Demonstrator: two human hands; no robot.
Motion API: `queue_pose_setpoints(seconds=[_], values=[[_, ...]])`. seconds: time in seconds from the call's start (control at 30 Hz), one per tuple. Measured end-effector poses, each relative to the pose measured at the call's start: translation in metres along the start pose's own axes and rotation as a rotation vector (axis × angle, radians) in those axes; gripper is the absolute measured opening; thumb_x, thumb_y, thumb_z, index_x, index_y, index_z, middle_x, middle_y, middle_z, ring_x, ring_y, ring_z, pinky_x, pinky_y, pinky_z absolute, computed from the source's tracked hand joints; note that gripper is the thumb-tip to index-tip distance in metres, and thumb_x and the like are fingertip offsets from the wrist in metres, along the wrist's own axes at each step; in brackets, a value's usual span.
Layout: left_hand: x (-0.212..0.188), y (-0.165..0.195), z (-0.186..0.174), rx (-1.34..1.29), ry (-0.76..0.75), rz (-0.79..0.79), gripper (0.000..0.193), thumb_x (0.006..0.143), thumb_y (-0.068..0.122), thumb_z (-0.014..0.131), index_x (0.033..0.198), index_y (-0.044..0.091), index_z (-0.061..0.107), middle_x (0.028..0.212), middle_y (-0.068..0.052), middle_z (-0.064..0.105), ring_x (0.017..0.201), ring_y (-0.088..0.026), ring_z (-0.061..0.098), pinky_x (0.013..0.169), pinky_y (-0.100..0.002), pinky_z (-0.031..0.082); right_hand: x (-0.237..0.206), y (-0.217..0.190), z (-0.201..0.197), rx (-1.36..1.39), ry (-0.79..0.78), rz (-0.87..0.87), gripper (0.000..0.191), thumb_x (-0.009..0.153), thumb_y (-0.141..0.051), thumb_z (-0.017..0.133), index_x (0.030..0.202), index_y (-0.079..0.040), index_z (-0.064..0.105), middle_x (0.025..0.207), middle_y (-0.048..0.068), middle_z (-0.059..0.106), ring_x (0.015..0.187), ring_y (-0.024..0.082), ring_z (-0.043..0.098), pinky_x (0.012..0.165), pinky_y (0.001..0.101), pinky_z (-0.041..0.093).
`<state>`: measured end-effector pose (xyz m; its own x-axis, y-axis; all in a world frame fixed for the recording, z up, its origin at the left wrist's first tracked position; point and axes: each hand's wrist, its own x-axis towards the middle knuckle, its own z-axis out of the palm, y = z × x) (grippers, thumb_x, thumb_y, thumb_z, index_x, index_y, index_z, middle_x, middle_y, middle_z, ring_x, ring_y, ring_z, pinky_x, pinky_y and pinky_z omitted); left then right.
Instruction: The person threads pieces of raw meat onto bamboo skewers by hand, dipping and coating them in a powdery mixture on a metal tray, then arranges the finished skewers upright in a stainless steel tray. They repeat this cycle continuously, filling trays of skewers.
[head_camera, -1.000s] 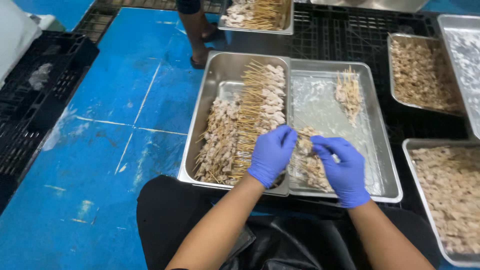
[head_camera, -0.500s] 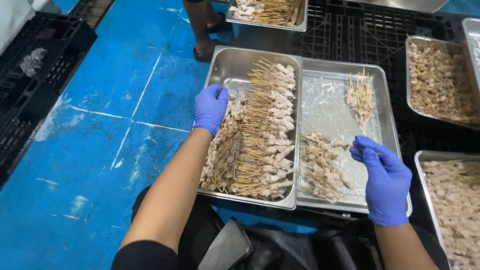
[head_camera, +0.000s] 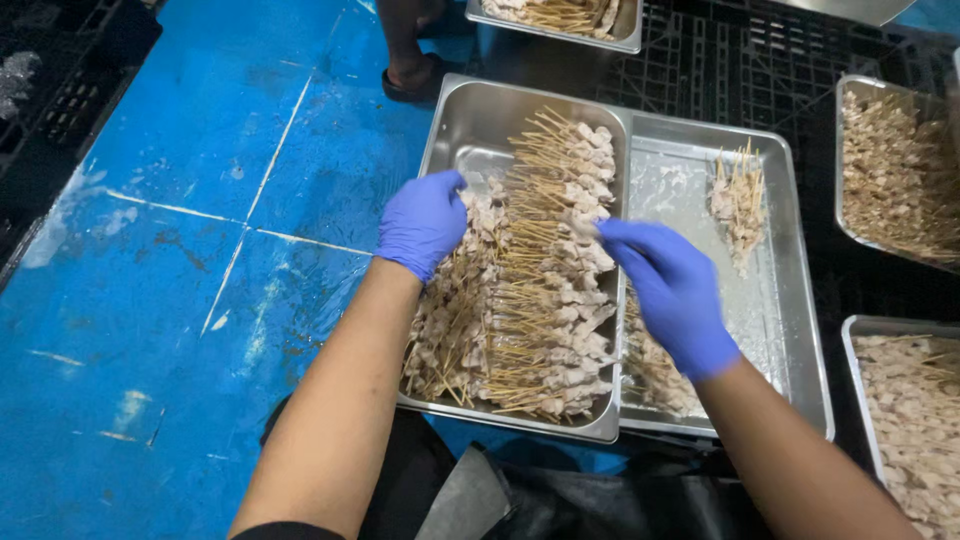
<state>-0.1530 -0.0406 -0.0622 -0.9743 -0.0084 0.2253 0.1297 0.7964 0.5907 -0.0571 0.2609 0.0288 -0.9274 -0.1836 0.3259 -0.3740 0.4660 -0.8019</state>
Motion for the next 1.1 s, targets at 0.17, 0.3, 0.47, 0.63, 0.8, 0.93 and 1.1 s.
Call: queue_pose_setpoints(seconds=[0.17,0.3,0.47,0.63,0.8,0.93,1.1], values=[[-0.014,0.011,-0.038,-0.027,-0.037,-0.064,0.029,0.088,0.024,0.059,0.11,0.014,0.076,0.107,-0.018,0.074,0.1,-0.039,0.069,0.089,-0.048,0.054,0.076,-0.015,0.072,-0.105,-0.172,-0.185,0.024,0.097,-0.01,0.068,0.121,-0.008,0.072,0.114,0.011,0.073,0.104,0.024,0.07,0.091,0.032,0.056],[-0.017,0.006,-0.045,0.005,-0.121,-0.12,0.032,0.085,0.026,0.061,0.112,0.016,0.075,0.108,-0.016,0.074,0.1,-0.038,0.068,0.088,-0.048,0.054,0.069,-0.031,0.082,-0.207,-0.283,-0.243,0.027,0.093,-0.011,0.07,0.12,-0.007,0.073,0.115,0.014,0.072,0.104,0.028,0.069,0.089,0.0353,0.054],[-0.026,0.0,-0.046,-0.027,-0.116,-0.041,0.031,0.09,0.031,0.062,0.113,0.015,0.075,0.104,-0.016,0.075,0.098,-0.039,0.069,0.086,-0.048,0.055,0.017,-0.017,0.003,-0.27,-0.066,0.029,0.02,0.097,-0.018,0.069,0.115,-0.013,0.075,0.102,0.01,0.075,0.088,0.025,0.073,0.077,0.0337,0.058],[-0.045,0.034,-0.041,-0.058,-0.241,-0.009,0.033,0.092,0.038,0.064,0.114,0.015,0.074,0.1,-0.013,0.076,0.091,-0.036,0.071,0.08,-0.047,0.055,-0.049,0.052,-0.075,-0.585,-0.026,0.31,0.018,0.095,-0.024,0.076,0.108,-0.012,0.077,0.099,0.013,0.075,0.089,0.028,0.072,0.08,0.039,0.056],[-0.066,0.092,-0.039,-0.108,-0.254,0.155,0.029,0.095,0.035,0.065,0.113,0.013,0.073,0.095,-0.012,0.075,0.085,-0.033,0.072,0.076,-0.045,0.056,-0.114,0.124,-0.055,-0.566,-0.353,0.584,0.039,0.073,-0.029,0.085,0.11,-0.019,0.076,0.094,0.011,0.076,0.089,0.03,0.073,0.083,0.0424,0.056],[-0.104,0.147,-0.027,-0.173,-0.334,0.366,0.025,0.091,0.032,0.066,0.106,0.014,0.075,0.093,-0.01,0.076,0.086,-0.033,0.071,0.075,-0.045,0.056,-0.141,0.142,-0.021,-0.781,-0.457,0.466,0.031,0.074,-0.025,0.084,0.102,-0.016,0.074,0.103,0.011,0.07,0.099,0.034,0.067,0.081,0.0479,0.054],[-0.153,0.193,-0.005,-0.158,-0.515,0.648,0.021,0.092,0.031,0.066,0.101,0.014,0.073,0.086,-0.01,0.07,0.083,-0.032,0.068,0.073,-0.046,0.054,-0.154,0.141,0.008,-0.929,-0.443,0.297,0.025,0.072,-0.02,0.078,0.095,-0.011,0.072,0.103,0.015,0.065,0.094,0.035,0.067,0.076,0.0486,0.055]])
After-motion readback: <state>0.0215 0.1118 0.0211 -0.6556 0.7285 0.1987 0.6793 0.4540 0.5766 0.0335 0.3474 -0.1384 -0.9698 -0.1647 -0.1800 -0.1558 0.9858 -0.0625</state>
